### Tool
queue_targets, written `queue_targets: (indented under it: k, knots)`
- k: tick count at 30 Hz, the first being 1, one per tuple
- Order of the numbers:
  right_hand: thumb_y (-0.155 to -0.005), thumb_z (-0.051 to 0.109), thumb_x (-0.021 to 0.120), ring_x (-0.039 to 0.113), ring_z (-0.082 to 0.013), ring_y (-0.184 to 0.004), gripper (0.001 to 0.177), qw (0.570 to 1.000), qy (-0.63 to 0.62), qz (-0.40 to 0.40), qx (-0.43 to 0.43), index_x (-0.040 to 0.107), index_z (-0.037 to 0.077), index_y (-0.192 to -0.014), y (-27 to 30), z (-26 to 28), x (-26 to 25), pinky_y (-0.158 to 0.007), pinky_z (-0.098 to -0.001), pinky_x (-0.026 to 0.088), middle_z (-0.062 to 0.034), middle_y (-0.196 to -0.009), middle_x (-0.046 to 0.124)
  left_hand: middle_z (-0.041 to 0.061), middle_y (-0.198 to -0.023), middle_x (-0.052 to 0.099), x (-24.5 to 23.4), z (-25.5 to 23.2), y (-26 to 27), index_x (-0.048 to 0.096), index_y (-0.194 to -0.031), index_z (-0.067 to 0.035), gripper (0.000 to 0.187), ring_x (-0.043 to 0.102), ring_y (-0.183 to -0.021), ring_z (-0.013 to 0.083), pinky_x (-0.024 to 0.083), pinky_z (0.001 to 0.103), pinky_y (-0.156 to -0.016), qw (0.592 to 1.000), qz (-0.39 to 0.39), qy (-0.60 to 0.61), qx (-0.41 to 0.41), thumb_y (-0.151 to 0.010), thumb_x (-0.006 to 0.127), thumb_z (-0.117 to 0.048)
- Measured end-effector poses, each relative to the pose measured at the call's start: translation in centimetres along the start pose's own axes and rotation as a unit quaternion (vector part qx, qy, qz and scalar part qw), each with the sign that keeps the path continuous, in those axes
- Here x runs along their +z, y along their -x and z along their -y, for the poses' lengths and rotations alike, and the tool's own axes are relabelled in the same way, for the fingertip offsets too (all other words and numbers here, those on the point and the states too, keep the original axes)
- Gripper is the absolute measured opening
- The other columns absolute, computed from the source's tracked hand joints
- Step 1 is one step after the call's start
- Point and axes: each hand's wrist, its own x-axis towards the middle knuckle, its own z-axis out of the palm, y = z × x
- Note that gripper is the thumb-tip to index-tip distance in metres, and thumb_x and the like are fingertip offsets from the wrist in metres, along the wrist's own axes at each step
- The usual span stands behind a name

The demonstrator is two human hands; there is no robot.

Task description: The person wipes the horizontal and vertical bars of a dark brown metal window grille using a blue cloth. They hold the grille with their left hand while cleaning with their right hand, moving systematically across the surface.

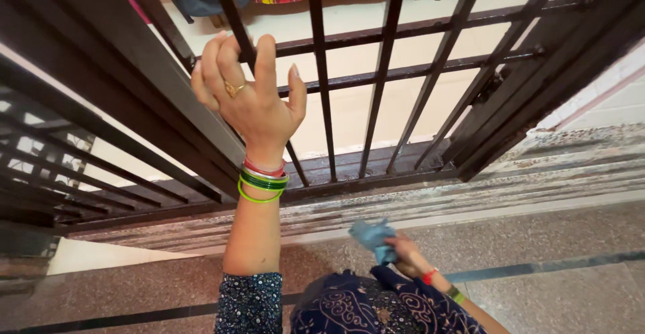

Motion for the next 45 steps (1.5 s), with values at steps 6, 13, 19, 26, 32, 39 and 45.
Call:
queue_targets:
  k: [6,13,19,26,32,39,45]
  knots:
    - [-0.089,0.003,0.063,0.068,-0.0195,-0.091,0.03,0.977,-0.165,-0.076,-0.116,0.063,0.001,-0.119,2.4,6.2,-3.2,-0.081,-0.0333,0.056,-0.008,-0.105,0.071,0.017,-0.133,0.052,0.4,0.1,0.1,0.067,-0.132,-0.014,0.039,0.045,-0.135,0.037,0.024,0.054,-0.118,1.0,-0.01,-0.007,0.002,-0.098,0.07,-0.034]
    - [-0.086,-0.008,0.061,0.068,-0.0206,-0.093,0.032,0.962,-0.125,-0.062,-0.236,0.063,0.002,-0.116,5.7,11.2,-3.7,-0.083,-0.0336,0.056,-0.0084,-0.105,0.069,0.017,-0.135,0.053,0.7,0.7,0.3,0.068,-0.134,-0.014,0.042,0.045,-0.134,0.0355,0.022,0.052,-0.119,1.0,-0.021,0.004,0.02,-0.096,0.066,-0.03]
    - [-0.1,-0.003,0.057,0.064,-0.0206,-0.11,0.028,0.813,0.0,-0.213,-0.542,0.062,-0.003,-0.128,9.2,13.8,-1.5,-0.095,-0.032,0.052,-0.0104,-0.123,0.068,0.015,-0.134,0.054,0.6,0.6,0.3,0.069,-0.134,-0.013,0.042,0.046,-0.135,0.0349,0.02,0.052,-0.12,1.0,-0.016,0.009,0.018,-0.095,0.066,-0.029]
    - [-0.08,0.011,0.068,0.057,-0.0421,-0.123,0.055,0.346,0.626,-0.351,-0.604,0.057,-0.006,-0.132,6.1,17.0,-0.2,-0.103,-0.0553,0.05,-0.0205,-0.134,0.058,0.018,-0.137,0.051,0.5,0.3,0.4,0.068,-0.135,-0.013,0.043,0.045,-0.136,0.0359,0.022,0.053,-0.121,1.0,-0.012,-0.001,0.009,-0.095,0.065,-0.03]
    - [-0.084,0.015,0.062,0.067,-0.0421,-0.089,0.041,0.528,0.693,-0.331,-0.362,0.063,0.006,-0.124,3.8,17.3,0.1,-0.074,-0.0528,0.056,-0.0116,-0.145,0.059,0.018,-0.134,0.052,0.4,0.2,0.0,0.069,-0.133,-0.013,0.042,0.046,-0.134,0.0366,0.025,0.053,-0.119,1.0,-0.014,-0.004,0.009,-0.096,0.068,-0.032]
    - [-0.086,0.01,0.057,0.067,-0.0441,-0.094,0.033,0.541,0.697,-0.272,-0.385,0.063,0.007,-0.118,1.5,18.0,-3.6,-0.079,-0.054,0.055,-0.014,-0.131,0.066,0.017,-0.131,0.054,0.5,0.4,0.2,0.069,-0.132,-0.014,0.041,0.047,-0.133,0.0366,0.025,0.053,-0.118,1.0,-0.014,-0.001,0.009,-0.095,0.069,-0.031]
    - [-0.078,0.011,0.059,0.067,-0.0455,-0.092,0.041,0.538,0.683,-0.275,-0.41,0.061,0.002,-0.119,4.1,16.7,-2.8,-0.078,-0.0545,0.055,-0.0193,-0.136,0.061,0.018,-0.129,0.055,0.3,0.2,0.0,0.072,-0.13,-0.014,0.04,0.047,-0.131,0.0367,0.025,0.053,-0.117,1.0,-0.017,0.0,0.005,-0.093,0.068,-0.031]
